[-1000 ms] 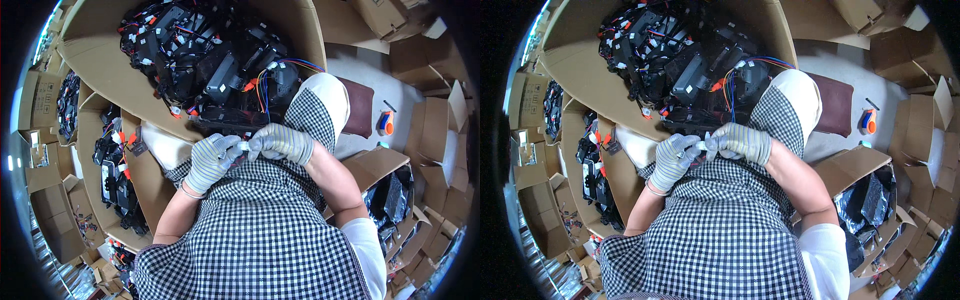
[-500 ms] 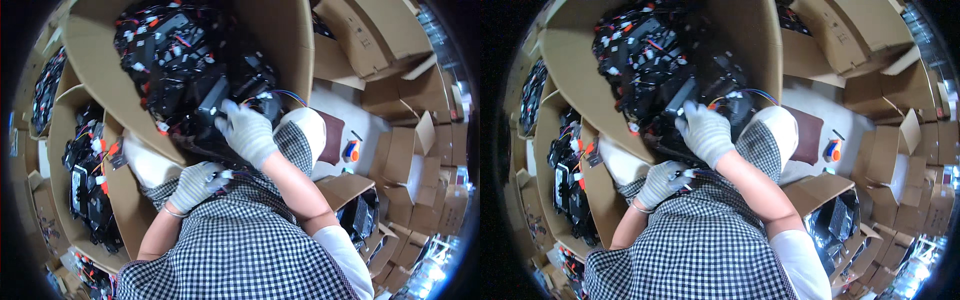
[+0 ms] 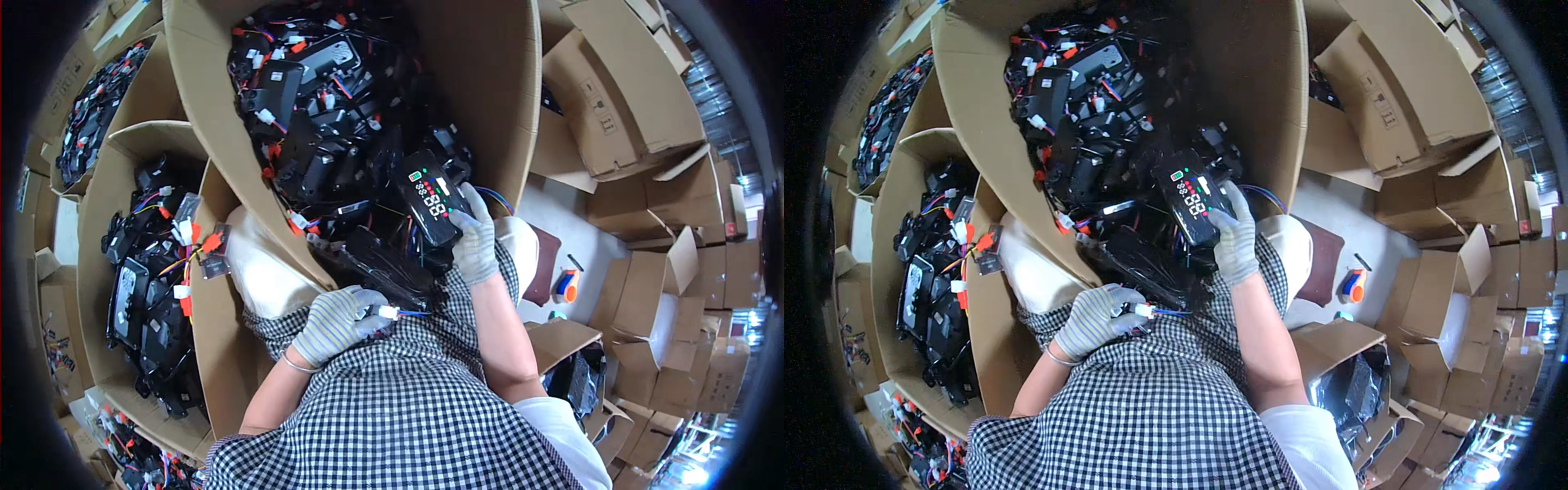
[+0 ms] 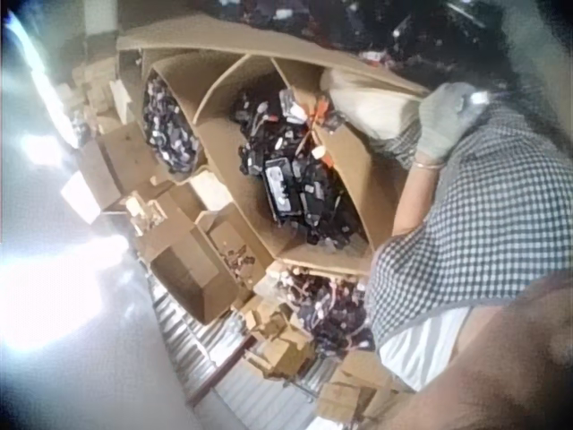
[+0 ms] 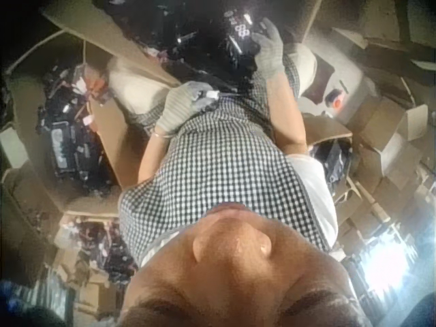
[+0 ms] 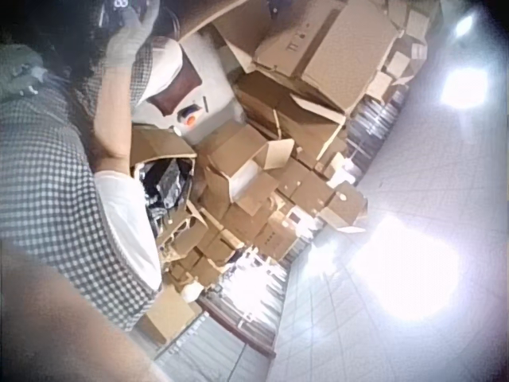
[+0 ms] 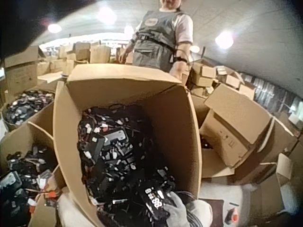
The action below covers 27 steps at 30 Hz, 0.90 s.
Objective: Sorting and untangling electronic cable assemblies from plastic housings in a warehouse environment.
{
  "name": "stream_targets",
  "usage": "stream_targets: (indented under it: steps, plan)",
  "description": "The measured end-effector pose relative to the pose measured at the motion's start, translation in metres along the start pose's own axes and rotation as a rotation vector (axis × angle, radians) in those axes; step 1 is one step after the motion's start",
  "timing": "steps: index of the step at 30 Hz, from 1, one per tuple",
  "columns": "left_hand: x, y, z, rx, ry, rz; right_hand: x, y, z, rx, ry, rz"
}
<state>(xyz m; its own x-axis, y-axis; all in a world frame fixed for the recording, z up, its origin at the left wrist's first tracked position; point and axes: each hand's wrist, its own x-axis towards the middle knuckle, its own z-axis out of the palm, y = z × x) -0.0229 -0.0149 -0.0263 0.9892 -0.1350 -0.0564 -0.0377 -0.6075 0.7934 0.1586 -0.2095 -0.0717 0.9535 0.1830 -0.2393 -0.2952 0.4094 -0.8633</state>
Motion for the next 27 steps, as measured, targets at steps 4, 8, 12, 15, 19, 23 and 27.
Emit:
stream_targets:
  steps: [4, 8, 12, 15, 19, 23, 27]
  plan:
    - [0.002, -0.004, 0.004, 0.005, 0.07, 0.095, -0.006, -0.001, -0.019, -0.186, 0.037, -0.096]
    - [-0.004, 0.012, 0.006, -0.071, 0.124, 0.006, -0.045, -0.015, -0.006, -1.355, 0.029, -0.662]
    - [-0.008, 0.019, 0.008, -0.182, 0.265, -0.038, -0.107, -0.033, 0.016, -0.968, -0.68, -0.279]
    - [-0.009, 0.027, 0.004, -0.073, 0.321, 0.055, -0.127, -0.041, 0.025, -1.076, -0.703, -0.363]
    - [-0.024, 0.056, -0.029, 0.139, 0.297, 0.242, -0.132, -0.062, 0.029, -1.008, -0.723, -0.538]
    - [-0.07, 0.08, -0.067, -0.284, 0.627, 0.243, -0.132, -0.047, 0.032, -0.879, -0.782, -0.617]
    - [-0.086, 0.099, -0.114, 0.401, 0.61, 0.347, -0.132, -0.038, 0.039, -0.824, -1.151, -0.54]
